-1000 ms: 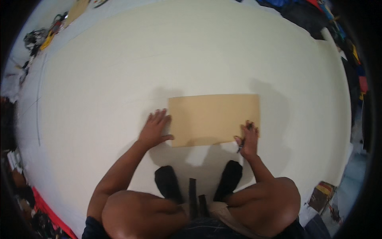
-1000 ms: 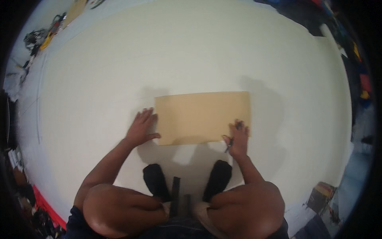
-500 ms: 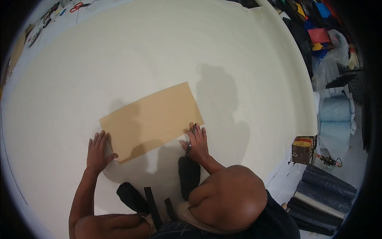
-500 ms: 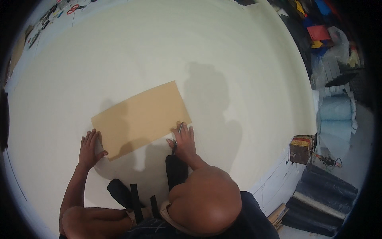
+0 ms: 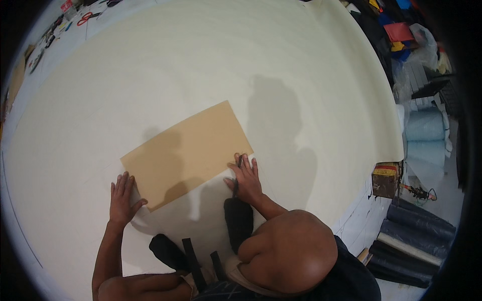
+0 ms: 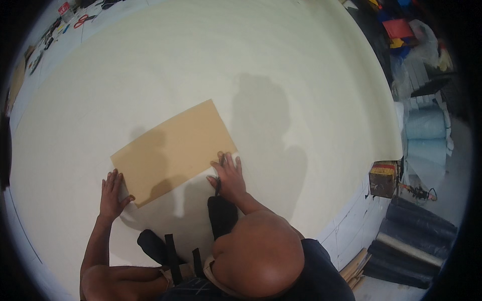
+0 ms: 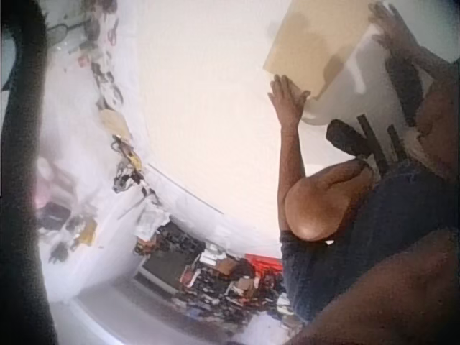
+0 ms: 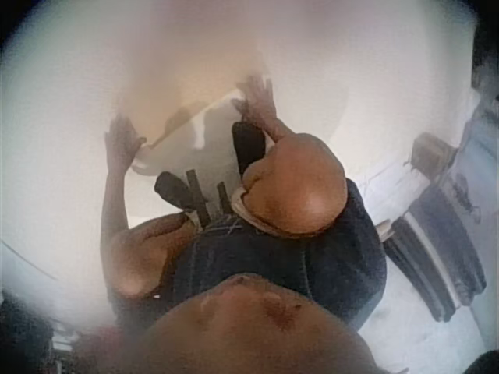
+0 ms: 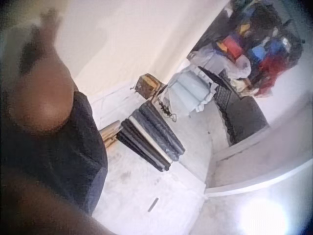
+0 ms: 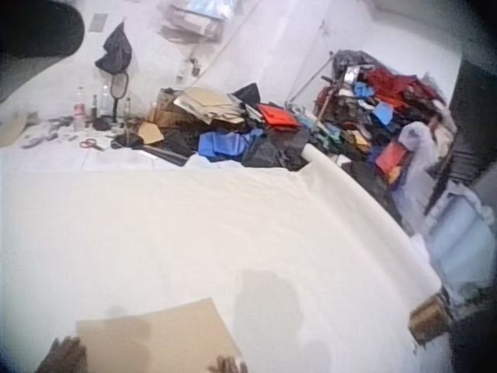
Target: The person sits on the floor and uses a pen to mark a rectangular piece of tan material placed on a larger white sheet. They repeatedly reposition the tan piece and make marks along its edges and corners.
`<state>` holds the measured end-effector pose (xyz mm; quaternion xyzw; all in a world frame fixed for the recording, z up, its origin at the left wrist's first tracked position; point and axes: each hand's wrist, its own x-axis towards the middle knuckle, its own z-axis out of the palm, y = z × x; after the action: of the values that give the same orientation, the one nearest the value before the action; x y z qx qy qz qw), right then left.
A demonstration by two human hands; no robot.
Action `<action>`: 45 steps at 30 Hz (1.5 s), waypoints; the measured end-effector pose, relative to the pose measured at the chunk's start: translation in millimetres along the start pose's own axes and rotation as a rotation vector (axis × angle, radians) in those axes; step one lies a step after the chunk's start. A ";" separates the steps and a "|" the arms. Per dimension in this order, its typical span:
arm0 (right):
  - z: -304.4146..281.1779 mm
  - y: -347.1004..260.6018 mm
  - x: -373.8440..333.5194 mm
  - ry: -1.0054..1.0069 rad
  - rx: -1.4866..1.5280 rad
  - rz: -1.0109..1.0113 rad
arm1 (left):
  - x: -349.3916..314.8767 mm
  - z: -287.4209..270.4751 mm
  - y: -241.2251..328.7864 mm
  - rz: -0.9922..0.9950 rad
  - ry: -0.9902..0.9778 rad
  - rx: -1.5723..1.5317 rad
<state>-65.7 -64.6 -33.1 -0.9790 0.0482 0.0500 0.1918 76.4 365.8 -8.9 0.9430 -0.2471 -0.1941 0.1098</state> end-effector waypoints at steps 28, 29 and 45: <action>5.6 5.0 -4.9 0.044 -0.099 0.010 | 3.0 -3.8 2.2 0.006 -0.052 0.021; 6.6 6.6 -6.1 0.045 -0.111 0.016 | 2.0 -3.5 1.7 0.007 -0.046 0.019; 13.0 17.9 -6.7 0.092 -0.169 -0.072 | 1.5 4.8 -1.6 0.021 -0.050 0.026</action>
<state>-75.4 -75.7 -50.9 -0.9940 0.0173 0.0021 0.1080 76.3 365.8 -14.2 0.9364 -0.2624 -0.2134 0.0933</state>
